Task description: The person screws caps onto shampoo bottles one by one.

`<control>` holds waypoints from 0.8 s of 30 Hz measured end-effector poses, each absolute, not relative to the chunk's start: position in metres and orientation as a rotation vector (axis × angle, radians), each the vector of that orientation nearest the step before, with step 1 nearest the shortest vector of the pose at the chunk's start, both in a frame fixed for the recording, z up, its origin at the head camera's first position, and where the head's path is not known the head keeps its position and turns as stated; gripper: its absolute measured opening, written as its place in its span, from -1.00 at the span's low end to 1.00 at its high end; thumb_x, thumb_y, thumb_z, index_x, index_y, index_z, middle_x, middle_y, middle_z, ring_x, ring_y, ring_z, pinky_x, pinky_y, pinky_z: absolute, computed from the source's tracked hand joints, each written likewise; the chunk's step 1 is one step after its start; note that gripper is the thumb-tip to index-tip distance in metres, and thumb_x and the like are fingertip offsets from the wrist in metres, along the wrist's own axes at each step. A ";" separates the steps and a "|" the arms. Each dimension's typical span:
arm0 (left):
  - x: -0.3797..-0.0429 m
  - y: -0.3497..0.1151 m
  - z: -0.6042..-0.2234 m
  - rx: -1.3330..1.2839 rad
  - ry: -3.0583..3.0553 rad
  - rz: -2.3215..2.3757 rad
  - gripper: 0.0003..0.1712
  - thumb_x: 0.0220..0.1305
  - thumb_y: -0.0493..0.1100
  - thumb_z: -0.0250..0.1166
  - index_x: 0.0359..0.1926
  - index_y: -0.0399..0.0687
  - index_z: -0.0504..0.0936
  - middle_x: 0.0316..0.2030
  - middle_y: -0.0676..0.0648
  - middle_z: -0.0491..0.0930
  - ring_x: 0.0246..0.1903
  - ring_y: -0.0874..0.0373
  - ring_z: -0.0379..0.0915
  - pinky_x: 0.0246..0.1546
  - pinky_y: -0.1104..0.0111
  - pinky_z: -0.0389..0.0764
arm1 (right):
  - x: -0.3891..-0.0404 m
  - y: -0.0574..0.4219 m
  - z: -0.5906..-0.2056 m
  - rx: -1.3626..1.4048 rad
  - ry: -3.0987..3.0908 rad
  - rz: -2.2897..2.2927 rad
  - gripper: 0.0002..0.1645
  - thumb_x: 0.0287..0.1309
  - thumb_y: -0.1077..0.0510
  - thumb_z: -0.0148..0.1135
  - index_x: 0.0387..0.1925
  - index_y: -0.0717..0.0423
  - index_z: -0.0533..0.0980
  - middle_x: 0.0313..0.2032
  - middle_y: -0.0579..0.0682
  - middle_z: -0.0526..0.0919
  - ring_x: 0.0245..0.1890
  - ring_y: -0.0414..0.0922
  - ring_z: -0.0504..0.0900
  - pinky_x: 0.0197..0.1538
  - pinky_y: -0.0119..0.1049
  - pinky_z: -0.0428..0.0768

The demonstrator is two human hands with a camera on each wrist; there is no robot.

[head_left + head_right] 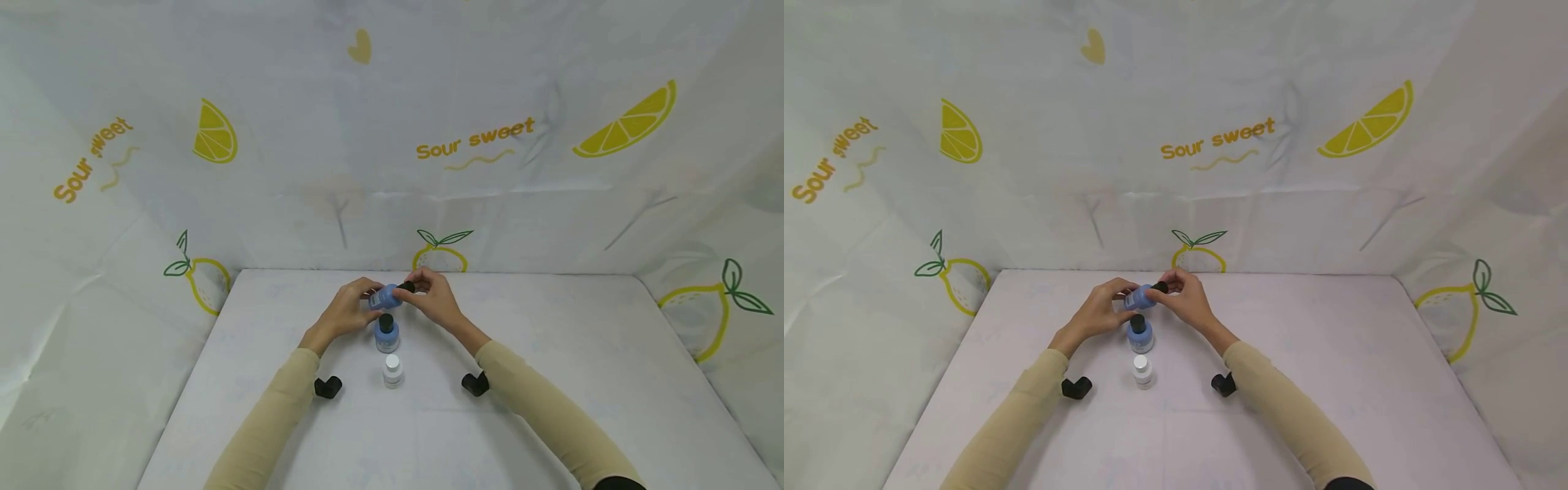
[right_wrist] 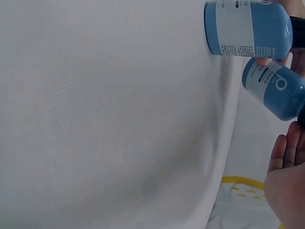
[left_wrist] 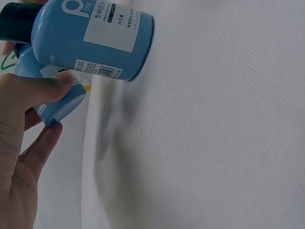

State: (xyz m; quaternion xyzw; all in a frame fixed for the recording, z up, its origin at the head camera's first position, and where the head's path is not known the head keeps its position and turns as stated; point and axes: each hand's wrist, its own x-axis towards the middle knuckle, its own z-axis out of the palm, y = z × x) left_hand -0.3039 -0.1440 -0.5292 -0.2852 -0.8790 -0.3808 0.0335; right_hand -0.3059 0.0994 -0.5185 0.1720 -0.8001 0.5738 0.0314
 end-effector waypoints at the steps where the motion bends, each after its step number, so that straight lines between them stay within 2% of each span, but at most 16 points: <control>1: -0.304 -0.144 -0.529 -0.877 -2.703 -1.173 -0.42 0.19 -0.37 0.61 0.23 -0.25 0.66 0.15 -0.22 0.72 0.12 -0.09 0.73 0.24 0.13 0.83 | -0.305 0.098 -0.518 0.511 -2.468 1.758 -0.64 0.24 0.23 0.59 -0.06 0.28 0.60 -0.07 0.23 0.73 -0.19 -0.25 0.70 -0.08 -0.58 0.69; 6: -0.302 -0.144 -0.529 -0.882 -2.694 -1.173 -0.42 0.18 -0.38 0.61 0.23 -0.26 0.66 0.14 -0.22 0.73 0.11 -0.09 0.74 0.23 0.13 0.83 | -0.303 0.096 -0.517 0.456 -2.491 1.721 -0.63 0.24 0.17 0.60 -0.09 0.26 0.59 -0.10 0.22 0.74 -0.19 -0.19 0.71 -0.12 -0.54 0.67; 10: -0.302 -0.144 -0.529 -0.885 -2.686 -1.177 -0.42 0.18 -0.39 0.61 0.22 -0.26 0.67 0.13 -0.22 0.73 0.11 -0.10 0.74 0.23 0.12 0.84 | -0.302 0.095 -0.516 0.428 -2.508 1.710 -0.63 0.22 0.16 0.62 -0.10 0.22 0.59 -0.13 0.18 0.75 -0.23 -0.27 0.69 -0.14 -0.53 0.67; 17: -0.302 -0.145 -0.530 -0.873 -2.691 -1.188 -0.42 0.18 -0.39 0.61 0.23 -0.26 0.67 0.14 -0.22 0.73 0.12 -0.10 0.74 0.24 0.12 0.83 | -0.301 0.094 -0.516 0.390 -2.529 1.711 -0.60 0.22 0.13 0.62 -0.03 0.19 0.61 -0.06 0.16 0.75 -0.15 -0.17 0.74 -0.05 -0.46 0.70; 20: -0.302 -0.145 -0.530 -0.873 -2.691 -1.185 -0.42 0.18 -0.38 0.62 0.23 -0.25 0.67 0.15 -0.22 0.73 0.12 -0.10 0.74 0.24 0.13 0.83 | -0.301 0.094 -0.515 0.403 -2.526 1.722 -0.56 0.24 0.14 0.61 0.04 0.22 0.62 0.00 0.18 0.76 -0.06 -0.07 0.77 0.06 -0.37 0.76; 24: -0.302 -0.145 -0.529 -0.872 -2.690 -1.179 -0.41 0.19 -0.36 0.62 0.24 -0.25 0.66 0.16 -0.21 0.73 0.13 -0.09 0.74 0.25 0.13 0.82 | -0.303 0.097 -0.515 0.482 -2.490 1.815 -0.51 0.26 0.19 0.58 0.15 0.26 0.64 0.14 0.22 0.76 0.16 0.03 0.77 0.33 -0.27 0.76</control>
